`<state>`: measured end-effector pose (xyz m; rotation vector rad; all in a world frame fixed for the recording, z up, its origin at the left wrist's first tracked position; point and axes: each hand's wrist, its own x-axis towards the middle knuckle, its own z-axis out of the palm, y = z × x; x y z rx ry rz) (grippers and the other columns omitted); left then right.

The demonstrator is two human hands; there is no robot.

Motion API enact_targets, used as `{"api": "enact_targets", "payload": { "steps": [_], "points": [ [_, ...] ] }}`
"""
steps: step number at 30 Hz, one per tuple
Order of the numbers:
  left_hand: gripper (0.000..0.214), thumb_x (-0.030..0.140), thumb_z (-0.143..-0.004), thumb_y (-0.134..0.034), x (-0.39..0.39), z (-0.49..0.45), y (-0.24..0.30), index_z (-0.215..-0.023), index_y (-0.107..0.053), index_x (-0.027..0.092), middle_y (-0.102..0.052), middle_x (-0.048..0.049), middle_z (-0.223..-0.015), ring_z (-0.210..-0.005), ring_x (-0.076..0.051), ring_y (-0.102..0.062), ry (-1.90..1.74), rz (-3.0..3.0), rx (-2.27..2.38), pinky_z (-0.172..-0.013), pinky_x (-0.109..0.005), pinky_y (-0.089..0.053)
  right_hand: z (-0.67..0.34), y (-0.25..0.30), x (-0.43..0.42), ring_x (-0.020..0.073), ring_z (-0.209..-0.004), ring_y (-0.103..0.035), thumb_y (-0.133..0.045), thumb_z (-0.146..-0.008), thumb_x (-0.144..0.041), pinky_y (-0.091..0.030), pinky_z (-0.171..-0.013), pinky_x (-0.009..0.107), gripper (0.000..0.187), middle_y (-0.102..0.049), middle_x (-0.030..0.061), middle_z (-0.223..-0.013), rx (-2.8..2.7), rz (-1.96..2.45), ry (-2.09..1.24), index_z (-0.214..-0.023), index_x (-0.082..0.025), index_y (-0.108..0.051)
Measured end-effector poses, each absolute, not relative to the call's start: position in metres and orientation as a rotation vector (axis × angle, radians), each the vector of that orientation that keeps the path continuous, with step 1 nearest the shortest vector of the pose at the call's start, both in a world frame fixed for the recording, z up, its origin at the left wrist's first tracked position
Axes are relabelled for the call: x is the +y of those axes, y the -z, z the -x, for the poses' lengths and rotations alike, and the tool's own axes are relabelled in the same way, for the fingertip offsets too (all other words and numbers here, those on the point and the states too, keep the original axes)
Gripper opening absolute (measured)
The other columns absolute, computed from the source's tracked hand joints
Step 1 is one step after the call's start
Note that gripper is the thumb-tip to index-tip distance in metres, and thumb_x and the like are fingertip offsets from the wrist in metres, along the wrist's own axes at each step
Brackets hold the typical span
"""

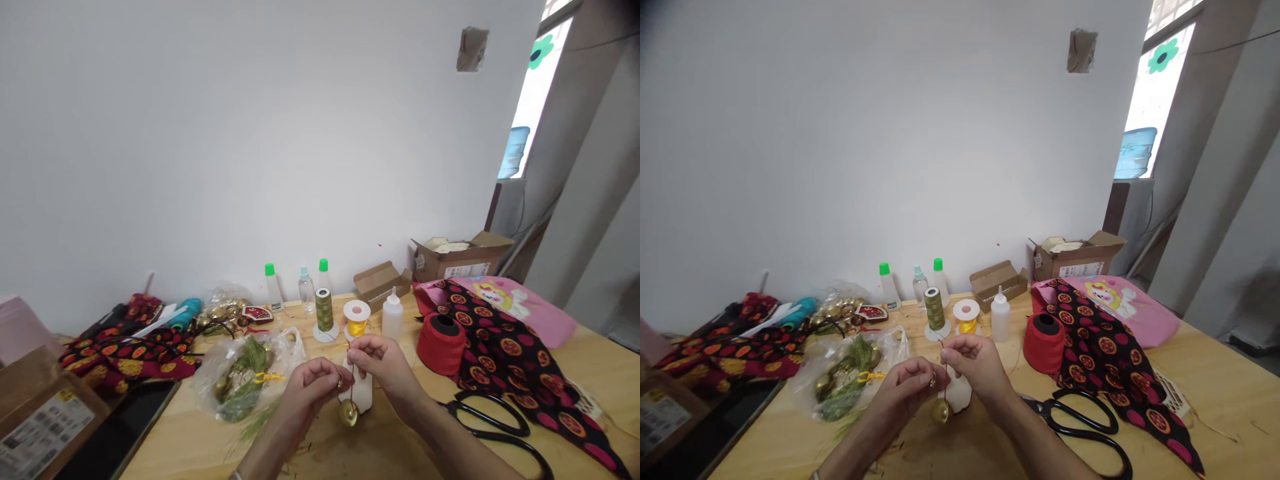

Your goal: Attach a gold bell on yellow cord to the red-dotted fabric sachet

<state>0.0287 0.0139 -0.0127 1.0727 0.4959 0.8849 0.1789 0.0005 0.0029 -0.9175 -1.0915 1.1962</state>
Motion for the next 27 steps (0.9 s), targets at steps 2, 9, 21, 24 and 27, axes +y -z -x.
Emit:
{"api": "enact_targets", "payload": {
  "steps": [2, 9, 21, 24, 27],
  "points": [
    [0.006, 0.017, -0.067, -0.062, 0.0152, -0.0273, 0.0135, -0.064, -0.061, 0.012, -0.065, -0.0046, -0.067, -0.067, -0.013, -0.057, -0.893, -1.042, 0.513, -0.068, -0.024, -0.042, -0.1783, -0.0023, 0.0009, 0.0060, -0.041, -0.041, -0.069, -0.055, -0.031, -0.032, -0.043, 0.020, 0.020, -0.056, -0.0022, -0.051, -1.104, 0.920, -1.205, -0.059, -0.013, -0.060],
    [0.009, 0.018, -0.063, -0.065, 0.0160, -0.0244, 0.0156, -0.063, -0.059, 0.011, -0.062, -0.0022, -0.058, -0.058, -0.011, -0.055, -0.922, -1.064, 0.576, -0.060, -0.022, -0.041, -0.1759, -0.0034, -0.0004, 0.0063, -0.042, -0.041, -0.070, -0.053, -0.033, -0.031, -0.043, 0.020, 0.023, -0.056, -0.0021, -0.050, -1.098, 0.950, -1.205, -0.057, -0.013, -0.060],
    [0.015, 0.024, -0.062, -0.067, 0.0166, -0.0243, 0.0161, -0.066, -0.058, 0.013, -0.061, -0.0005, -0.056, -0.044, -0.007, -0.052, -0.818, -1.074, 0.673, -0.045, -0.018, -0.041, -0.1788, -0.0037, -0.0006, 0.0067, -0.042, -0.042, -0.070, -0.054, -0.035, -0.033, -0.043, 0.020, 0.024, -0.057, -0.0014, -0.051, -1.117, 0.941, -1.198, -0.058, -0.013, -0.060],
    [0.013, 0.023, -0.061, -0.067, 0.0150, -0.0247, 0.0153, -0.065, -0.060, 0.012, -0.061, -0.0009, -0.059, -0.047, -0.008, -0.053, -0.769, -1.053, 0.672, -0.047, -0.018, -0.041, -0.1789, -0.0042, -0.0007, 0.0065, -0.042, -0.042, -0.070, -0.053, -0.035, -0.033, -0.043, 0.020, 0.024, -0.057, -0.0013, -0.051, -1.106, 0.930, -1.201, -0.057, -0.013, -0.060],
    [0.013, 0.022, -0.061, -0.068, 0.0129, -0.0253, 0.0152, -0.065, -0.063, 0.011, -0.062, -0.0018, -0.060, -0.049, -0.008, -0.054, -0.724, -1.060, 0.684, -0.050, -0.019, -0.042, -0.1790, -0.0045, -0.0007, 0.0065, -0.042, -0.042, -0.071, -0.052, -0.034, -0.033, -0.042, 0.019, 0.024, -0.057, -0.0013, -0.050, -1.100, 0.921, -1.209, -0.057, -0.014, -0.060]
  ]
}}
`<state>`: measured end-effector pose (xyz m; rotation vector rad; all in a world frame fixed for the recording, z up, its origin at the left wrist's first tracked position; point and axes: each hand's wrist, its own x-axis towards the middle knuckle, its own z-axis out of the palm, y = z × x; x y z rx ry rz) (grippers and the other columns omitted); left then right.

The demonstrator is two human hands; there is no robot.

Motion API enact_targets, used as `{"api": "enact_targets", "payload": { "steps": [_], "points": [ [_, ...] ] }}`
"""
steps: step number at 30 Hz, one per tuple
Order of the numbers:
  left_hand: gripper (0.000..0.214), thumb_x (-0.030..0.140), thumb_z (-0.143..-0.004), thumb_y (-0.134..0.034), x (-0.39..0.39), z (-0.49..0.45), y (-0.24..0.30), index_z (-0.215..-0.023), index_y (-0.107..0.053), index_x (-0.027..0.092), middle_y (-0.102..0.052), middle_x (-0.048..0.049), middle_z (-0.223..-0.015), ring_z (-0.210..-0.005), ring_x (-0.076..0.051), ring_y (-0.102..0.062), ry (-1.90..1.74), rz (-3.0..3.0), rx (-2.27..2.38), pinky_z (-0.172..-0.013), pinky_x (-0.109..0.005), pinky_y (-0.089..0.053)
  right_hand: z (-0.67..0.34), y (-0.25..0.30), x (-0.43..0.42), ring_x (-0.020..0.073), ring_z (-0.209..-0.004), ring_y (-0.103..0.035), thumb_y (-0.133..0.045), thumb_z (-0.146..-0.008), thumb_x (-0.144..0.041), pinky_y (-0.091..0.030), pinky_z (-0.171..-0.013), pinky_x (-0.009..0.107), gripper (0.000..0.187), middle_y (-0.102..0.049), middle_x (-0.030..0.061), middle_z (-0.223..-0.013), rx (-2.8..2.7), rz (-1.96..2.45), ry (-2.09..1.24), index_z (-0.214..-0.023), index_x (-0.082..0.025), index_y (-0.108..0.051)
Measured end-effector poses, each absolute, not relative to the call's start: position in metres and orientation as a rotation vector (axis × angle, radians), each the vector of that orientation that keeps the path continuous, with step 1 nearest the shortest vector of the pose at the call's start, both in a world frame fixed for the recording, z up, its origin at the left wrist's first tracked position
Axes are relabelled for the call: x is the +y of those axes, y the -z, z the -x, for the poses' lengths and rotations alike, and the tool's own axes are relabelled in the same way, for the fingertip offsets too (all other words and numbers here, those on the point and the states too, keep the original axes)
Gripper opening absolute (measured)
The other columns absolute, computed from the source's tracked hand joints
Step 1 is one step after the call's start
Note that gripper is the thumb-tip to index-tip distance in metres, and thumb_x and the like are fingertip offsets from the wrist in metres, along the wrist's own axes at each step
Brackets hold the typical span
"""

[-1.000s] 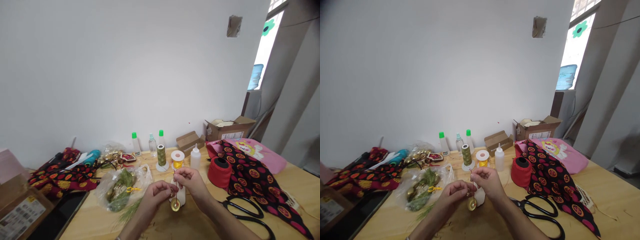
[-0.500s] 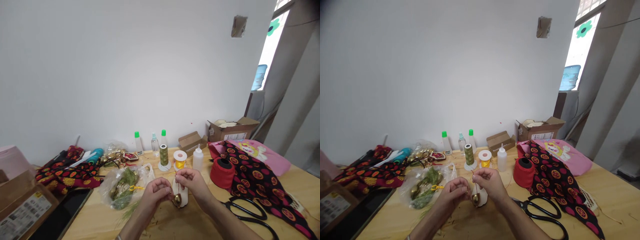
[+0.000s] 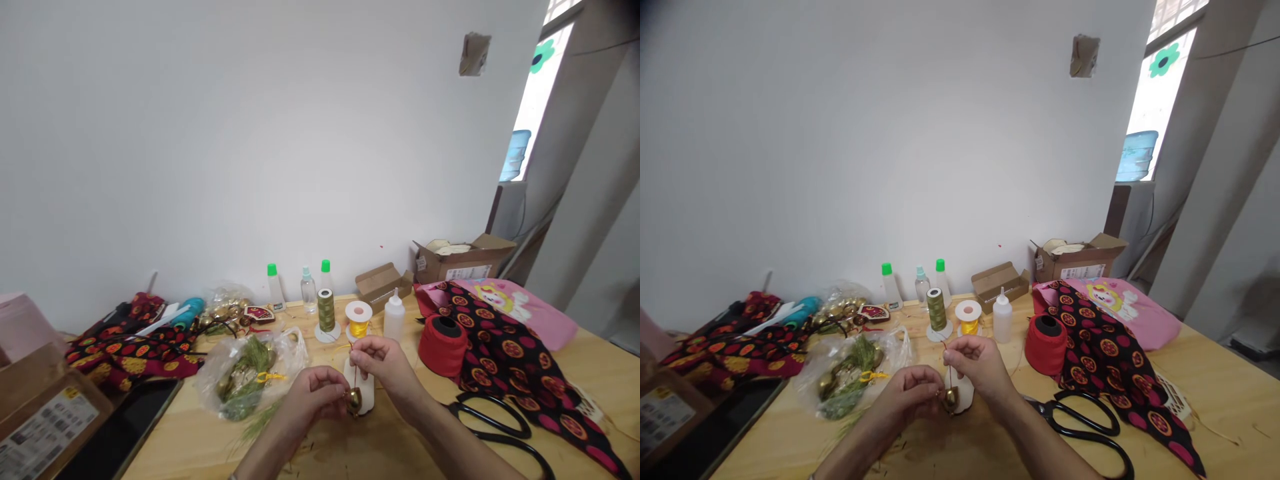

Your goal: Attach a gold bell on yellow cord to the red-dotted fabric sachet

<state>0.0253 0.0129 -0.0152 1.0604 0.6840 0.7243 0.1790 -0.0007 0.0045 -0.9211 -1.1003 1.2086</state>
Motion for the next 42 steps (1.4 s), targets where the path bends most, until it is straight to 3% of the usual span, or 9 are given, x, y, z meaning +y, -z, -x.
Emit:
{"api": "enact_targets", "payload": {
  "steps": [9, 16, 23, 30, 42],
  "points": [
    [0.019, 0.024, -0.052, -0.074, 0.013, -0.025, 0.014, -0.063, -0.063, 0.012, -0.063, -0.0020, -0.060, -0.051, -0.010, -0.055, -0.734, -1.074, 0.748, -0.054, -0.021, -0.043, -0.179, -0.004, 0.000, 0.0069, -0.042, -0.043, -0.071, -0.053, -0.033, -0.034, -0.043, 0.020, 0.022, -0.057, -0.0017, -0.050, -1.115, 0.929, -1.200, -0.057, -0.014, -0.060],
    [0.019, 0.023, -0.054, -0.073, 0.011, -0.026, 0.016, -0.065, -0.062, 0.012, -0.063, -0.0012, -0.057, -0.048, -0.009, -0.055, -0.728, -1.138, 0.745, -0.050, -0.019, -0.041, -0.179, -0.004, -0.001, 0.0070, -0.042, -0.042, -0.069, -0.055, -0.032, -0.033, -0.044, 0.020, 0.021, -0.056, -0.0018, -0.051, -1.128, 0.927, -1.203, -0.058, -0.014, -0.060],
    [0.026, 0.024, -0.049, -0.075, 0.021, -0.028, 0.022, -0.066, -0.059, 0.012, -0.060, 0.0004, -0.057, -0.049, -0.009, -0.055, -1.005, -1.142, 0.888, -0.053, -0.022, -0.045, -0.178, -0.002, -0.001, 0.0091, -0.048, -0.044, -0.060, -0.055, -0.015, -0.033, -0.049, 0.020, 0.007, -0.052, -0.0028, -0.048, -1.311, 1.095, -1.059, -0.050, -0.014, -0.056],
    [0.019, 0.021, -0.060, -0.066, 0.022, -0.027, 0.019, -0.075, -0.059, 0.014, -0.062, -0.0019, -0.066, -0.064, -0.013, -0.058, -1.181, -1.413, 0.981, -0.061, -0.022, -0.046, -0.173, 0.016, 0.003, 0.0068, -0.043, -0.035, -0.051, -0.054, -0.011, -0.026, -0.042, 0.017, 0.008, -0.044, -0.0053, -0.043, -1.466, 1.273, -0.964, -0.048, -0.015, -0.053],
    [0.015, 0.021, -0.065, -0.060, 0.020, -0.025, 0.023, -0.079, -0.058, 0.016, -0.064, -0.0030, -0.070, -0.068, -0.015, -0.061, -1.172, -1.625, 1.019, -0.064, -0.025, -0.050, -0.173, 0.016, 0.004, 0.0059, -0.043, -0.038, -0.052, -0.055, -0.011, -0.029, -0.042, 0.016, 0.006, -0.047, -0.0051, -0.044, -1.406, 1.296, -1.038, -0.049, -0.014, -0.051]
  ]
}}
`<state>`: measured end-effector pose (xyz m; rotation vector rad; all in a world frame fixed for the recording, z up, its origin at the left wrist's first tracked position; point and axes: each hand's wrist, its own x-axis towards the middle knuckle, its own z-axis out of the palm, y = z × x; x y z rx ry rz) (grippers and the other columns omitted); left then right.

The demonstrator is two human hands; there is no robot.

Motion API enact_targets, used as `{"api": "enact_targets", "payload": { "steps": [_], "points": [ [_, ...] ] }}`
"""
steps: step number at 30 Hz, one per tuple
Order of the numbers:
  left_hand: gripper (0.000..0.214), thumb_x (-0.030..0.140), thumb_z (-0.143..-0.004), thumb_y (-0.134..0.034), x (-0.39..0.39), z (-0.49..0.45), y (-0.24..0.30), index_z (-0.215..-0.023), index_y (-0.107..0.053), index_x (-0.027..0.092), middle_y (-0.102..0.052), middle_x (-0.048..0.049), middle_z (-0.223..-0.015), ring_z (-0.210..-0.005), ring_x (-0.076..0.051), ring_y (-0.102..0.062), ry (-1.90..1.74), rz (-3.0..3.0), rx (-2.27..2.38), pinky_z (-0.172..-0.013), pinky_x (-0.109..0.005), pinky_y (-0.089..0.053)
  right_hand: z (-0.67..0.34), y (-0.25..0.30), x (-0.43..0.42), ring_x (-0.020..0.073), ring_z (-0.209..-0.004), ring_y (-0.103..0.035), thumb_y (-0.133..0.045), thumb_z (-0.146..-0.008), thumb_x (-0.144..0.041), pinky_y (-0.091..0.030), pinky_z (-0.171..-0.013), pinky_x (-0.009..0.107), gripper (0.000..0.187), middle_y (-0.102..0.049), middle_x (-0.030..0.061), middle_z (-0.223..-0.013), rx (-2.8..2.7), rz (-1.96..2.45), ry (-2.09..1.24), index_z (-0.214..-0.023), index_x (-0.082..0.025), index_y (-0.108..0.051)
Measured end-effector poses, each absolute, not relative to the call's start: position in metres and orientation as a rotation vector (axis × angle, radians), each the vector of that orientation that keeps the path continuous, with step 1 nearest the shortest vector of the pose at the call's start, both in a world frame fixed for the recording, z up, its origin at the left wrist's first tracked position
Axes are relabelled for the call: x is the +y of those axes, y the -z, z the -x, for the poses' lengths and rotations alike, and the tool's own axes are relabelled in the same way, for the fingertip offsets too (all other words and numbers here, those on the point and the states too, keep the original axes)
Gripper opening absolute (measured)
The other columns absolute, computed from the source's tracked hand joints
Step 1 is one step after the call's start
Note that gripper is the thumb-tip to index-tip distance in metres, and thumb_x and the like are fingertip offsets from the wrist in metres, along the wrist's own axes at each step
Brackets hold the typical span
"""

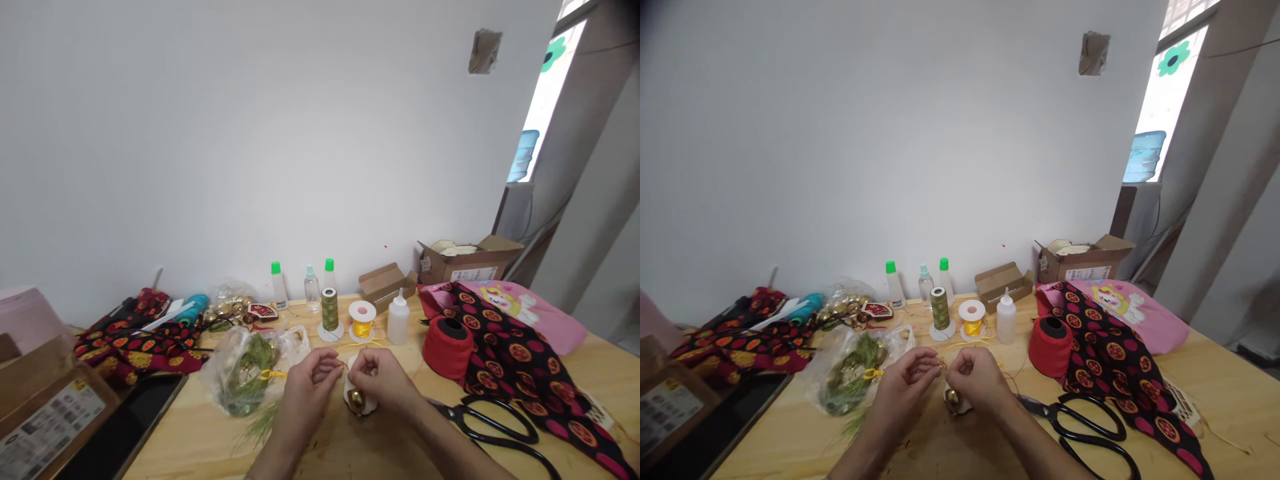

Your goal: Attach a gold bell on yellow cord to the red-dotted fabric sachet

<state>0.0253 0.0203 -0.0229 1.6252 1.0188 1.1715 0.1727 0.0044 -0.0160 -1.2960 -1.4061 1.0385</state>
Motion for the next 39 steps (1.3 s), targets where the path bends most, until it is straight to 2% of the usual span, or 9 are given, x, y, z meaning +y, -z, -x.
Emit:
{"api": "enact_targets", "payload": {
  "steps": [10, 39],
  "points": [
    [0.009, 0.022, -0.070, -0.056, 0.0199, -0.0250, 0.0225, -0.078, -0.058, 0.017, -0.064, -0.0014, -0.072, -0.070, -0.014, -0.061, -1.153, -1.762, 1.067, -0.066, -0.024, -0.049, -0.1718, 0.0173, 0.0045, 0.0051, -0.039, -0.039, -0.062, -0.052, -0.020, -0.028, -0.039, 0.016, 0.013, -0.048, -0.0054, -0.042, -1.331, 1.255, -1.182, -0.048, -0.014, -0.052],
    [0.011, 0.024, -0.068, -0.056, 0.0213, -0.0240, 0.0196, -0.076, -0.057, 0.016, -0.064, -0.0028, -0.072, -0.068, -0.016, -0.062, -1.189, -1.708, 1.107, -0.066, -0.026, -0.051, -0.1707, 0.0148, 0.0048, 0.0052, -0.040, -0.042, -0.059, -0.052, -0.019, -0.031, -0.039, 0.016, 0.009, -0.051, -0.0048, -0.042, -1.240, 1.246, -1.262, -0.050, -0.013, -0.053]
  ]
}}
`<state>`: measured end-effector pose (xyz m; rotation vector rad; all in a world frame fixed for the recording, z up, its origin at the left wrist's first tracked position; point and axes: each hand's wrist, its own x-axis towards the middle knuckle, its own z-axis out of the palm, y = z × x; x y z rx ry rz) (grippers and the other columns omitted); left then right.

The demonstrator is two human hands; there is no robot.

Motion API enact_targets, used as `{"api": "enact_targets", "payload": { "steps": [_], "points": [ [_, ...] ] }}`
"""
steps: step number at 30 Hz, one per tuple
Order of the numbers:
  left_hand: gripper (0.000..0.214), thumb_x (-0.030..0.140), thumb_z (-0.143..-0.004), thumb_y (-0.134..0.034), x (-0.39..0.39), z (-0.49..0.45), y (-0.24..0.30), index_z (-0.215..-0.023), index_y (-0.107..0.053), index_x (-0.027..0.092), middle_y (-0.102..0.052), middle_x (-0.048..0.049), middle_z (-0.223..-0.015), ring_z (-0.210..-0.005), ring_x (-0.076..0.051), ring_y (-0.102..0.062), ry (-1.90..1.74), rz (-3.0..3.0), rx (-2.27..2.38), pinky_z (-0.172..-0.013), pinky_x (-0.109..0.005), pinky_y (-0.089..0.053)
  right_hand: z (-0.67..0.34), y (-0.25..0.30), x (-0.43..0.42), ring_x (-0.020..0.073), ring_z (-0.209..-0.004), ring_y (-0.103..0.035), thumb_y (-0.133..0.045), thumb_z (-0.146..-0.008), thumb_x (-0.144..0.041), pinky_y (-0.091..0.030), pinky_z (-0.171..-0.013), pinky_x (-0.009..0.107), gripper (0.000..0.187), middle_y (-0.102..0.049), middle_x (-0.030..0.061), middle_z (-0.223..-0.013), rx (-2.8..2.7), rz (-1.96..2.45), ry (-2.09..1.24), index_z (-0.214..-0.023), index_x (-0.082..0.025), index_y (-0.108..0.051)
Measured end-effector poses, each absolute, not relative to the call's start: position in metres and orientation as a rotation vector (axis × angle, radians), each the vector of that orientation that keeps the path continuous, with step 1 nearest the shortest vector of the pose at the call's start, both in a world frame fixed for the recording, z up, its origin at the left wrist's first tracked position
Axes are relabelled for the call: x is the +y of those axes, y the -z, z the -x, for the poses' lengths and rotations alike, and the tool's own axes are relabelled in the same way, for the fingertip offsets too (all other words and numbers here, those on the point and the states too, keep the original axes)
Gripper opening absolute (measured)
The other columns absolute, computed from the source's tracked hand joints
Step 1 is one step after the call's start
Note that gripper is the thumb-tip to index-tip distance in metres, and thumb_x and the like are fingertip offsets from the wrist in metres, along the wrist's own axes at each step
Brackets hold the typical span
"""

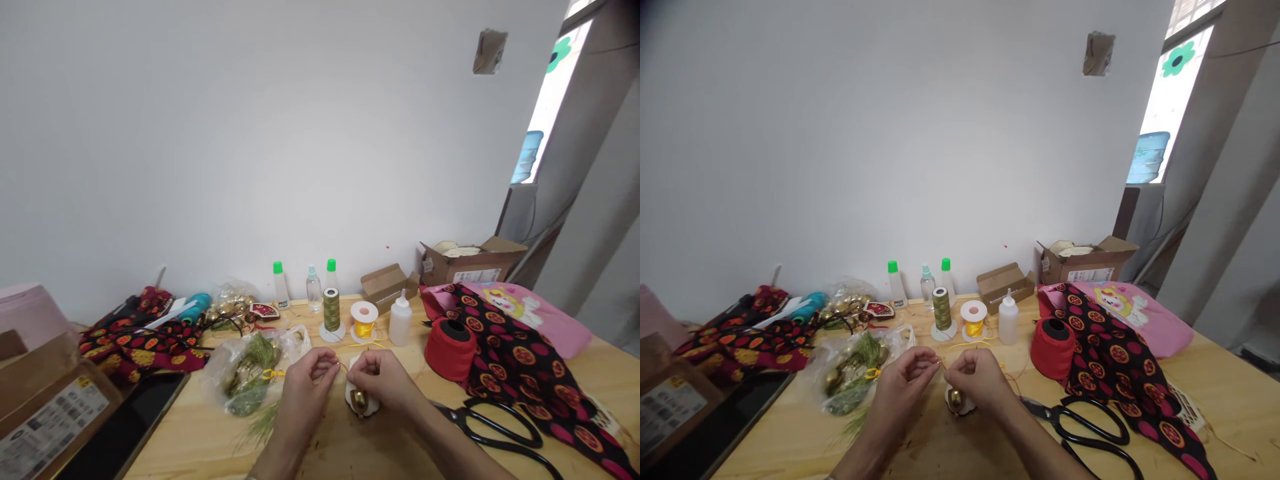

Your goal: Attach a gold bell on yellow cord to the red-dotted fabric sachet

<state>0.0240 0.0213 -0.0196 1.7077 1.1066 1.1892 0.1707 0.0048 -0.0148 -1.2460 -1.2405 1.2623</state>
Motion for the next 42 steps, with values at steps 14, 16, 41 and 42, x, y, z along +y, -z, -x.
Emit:
{"api": "enact_targets", "payload": {
  "steps": [14, 16, 41, 42],
  "points": [
    [0.008, 0.020, -0.070, -0.054, 0.0156, -0.0248, 0.0171, -0.076, -0.059, 0.018, -0.065, -0.0020, -0.072, -0.070, -0.017, -0.060, -1.194, -1.923, 1.147, -0.067, -0.027, -0.047, -0.1715, 0.0187, 0.0058, 0.0058, -0.040, -0.042, -0.059, -0.054, -0.017, -0.031, -0.039, 0.016, 0.009, -0.051, -0.0045, -0.042, -1.233, 1.258, -1.242, -0.050, -0.013, -0.052],
    [0.008, 0.020, -0.070, -0.053, 0.0146, -0.0250, 0.0153, -0.076, -0.059, 0.019, -0.065, -0.0018, -0.073, -0.071, -0.016, -0.060, -1.173, -1.942, 1.134, -0.067, -0.027, -0.047, -0.1719, 0.0183, 0.0057, 0.0059, -0.041, -0.042, -0.061, -0.053, -0.018, -0.031, -0.040, 0.016, 0.010, -0.051, -0.0041, -0.043, -1.226, 1.247, -1.242, -0.051, -0.012, -0.053],
    [0.013, 0.023, -0.068, -0.057, 0.0161, -0.0284, 0.0162, -0.078, -0.057, 0.015, -0.063, -0.0041, -0.075, -0.071, -0.016, -0.061, -1.146, -1.653, 0.964, -0.068, -0.025, -0.048, -0.1728, 0.0170, 0.0043, 0.0052, -0.041, -0.042, -0.073, -0.045, -0.043, -0.029, -0.039, 0.016, 0.038, -0.052, -0.0037, -0.047, -1.183, 1.138, -1.319, -0.058, -0.011, -0.057],
    [0.014, 0.024, -0.067, -0.058, 0.0167, -0.0283, 0.0161, -0.078, -0.057, 0.015, -0.063, -0.0039, -0.074, -0.069, -0.015, -0.061, -1.140, -1.607, 0.956, -0.066, -0.025, -0.048, -0.1727, 0.0168, 0.0043, 0.0054, -0.042, -0.043, -0.073, -0.044, -0.043, -0.029, -0.040, 0.016, 0.038, -0.053, -0.0035, -0.047, -1.179, 1.135, -1.323, -0.058, -0.012, -0.058]
  ]
}}
